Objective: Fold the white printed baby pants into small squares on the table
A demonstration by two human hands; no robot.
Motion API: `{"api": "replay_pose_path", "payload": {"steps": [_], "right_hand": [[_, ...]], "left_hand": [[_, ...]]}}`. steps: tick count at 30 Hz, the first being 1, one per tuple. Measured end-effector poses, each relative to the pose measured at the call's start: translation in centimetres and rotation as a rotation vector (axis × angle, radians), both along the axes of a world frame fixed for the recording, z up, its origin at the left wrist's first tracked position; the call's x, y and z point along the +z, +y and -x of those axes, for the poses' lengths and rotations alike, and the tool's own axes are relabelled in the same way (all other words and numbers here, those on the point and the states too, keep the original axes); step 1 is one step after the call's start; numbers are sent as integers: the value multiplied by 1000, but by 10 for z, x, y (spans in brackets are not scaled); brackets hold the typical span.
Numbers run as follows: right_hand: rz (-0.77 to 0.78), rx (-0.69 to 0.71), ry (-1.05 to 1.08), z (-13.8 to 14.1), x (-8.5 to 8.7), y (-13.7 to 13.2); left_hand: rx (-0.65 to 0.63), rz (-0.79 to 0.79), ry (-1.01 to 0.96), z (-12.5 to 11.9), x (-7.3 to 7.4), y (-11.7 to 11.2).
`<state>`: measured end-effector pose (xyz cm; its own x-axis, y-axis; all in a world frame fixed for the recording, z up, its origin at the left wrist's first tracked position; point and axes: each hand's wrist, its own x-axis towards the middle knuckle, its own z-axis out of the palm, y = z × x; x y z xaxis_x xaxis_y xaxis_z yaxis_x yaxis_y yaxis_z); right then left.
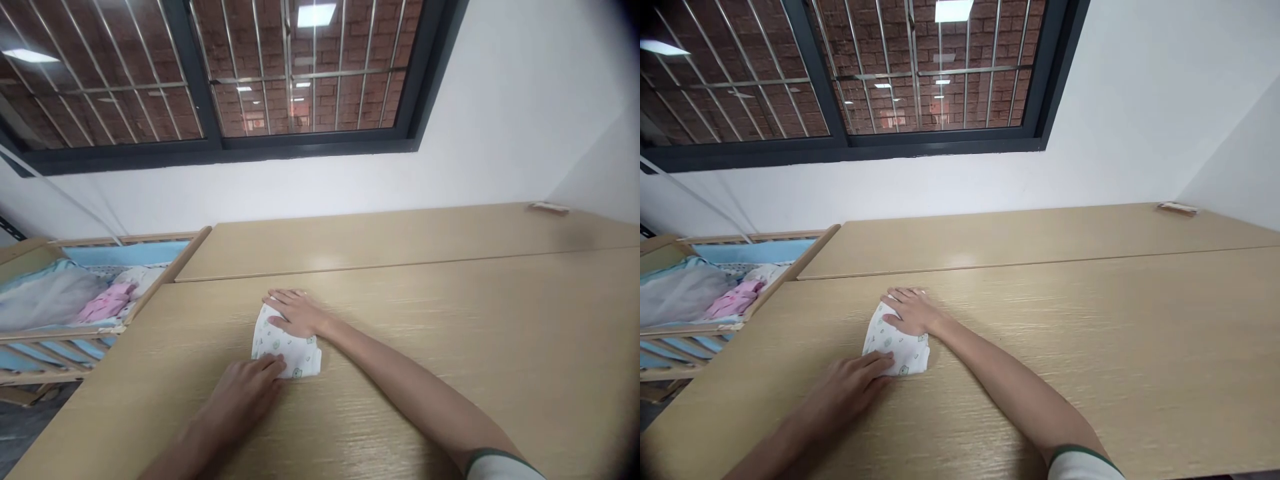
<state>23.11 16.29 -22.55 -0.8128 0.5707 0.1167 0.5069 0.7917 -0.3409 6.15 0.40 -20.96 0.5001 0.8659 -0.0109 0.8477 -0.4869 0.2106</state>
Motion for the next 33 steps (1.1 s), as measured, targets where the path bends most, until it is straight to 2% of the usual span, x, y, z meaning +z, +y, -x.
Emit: {"api": "replay_pose_path", "payload": {"steps": [4, 10, 17, 28, 33], "right_hand": [[-16, -3, 57, -1, -2, 0], [-35, -21, 120, -2, -7, 2], [-34, -5, 142, -1, -12, 7], [-17, -14, 159, 0, -12, 7], [-9, -31, 150, 0, -10, 6]], "left_hand": [[32, 52, -127, 3, 7, 12], [59, 163, -211, -4, 13, 47], [37, 158, -214, -13, 1, 69], [37, 68, -274, -5, -21, 75], [44, 17, -295, -2, -26, 76]]}}
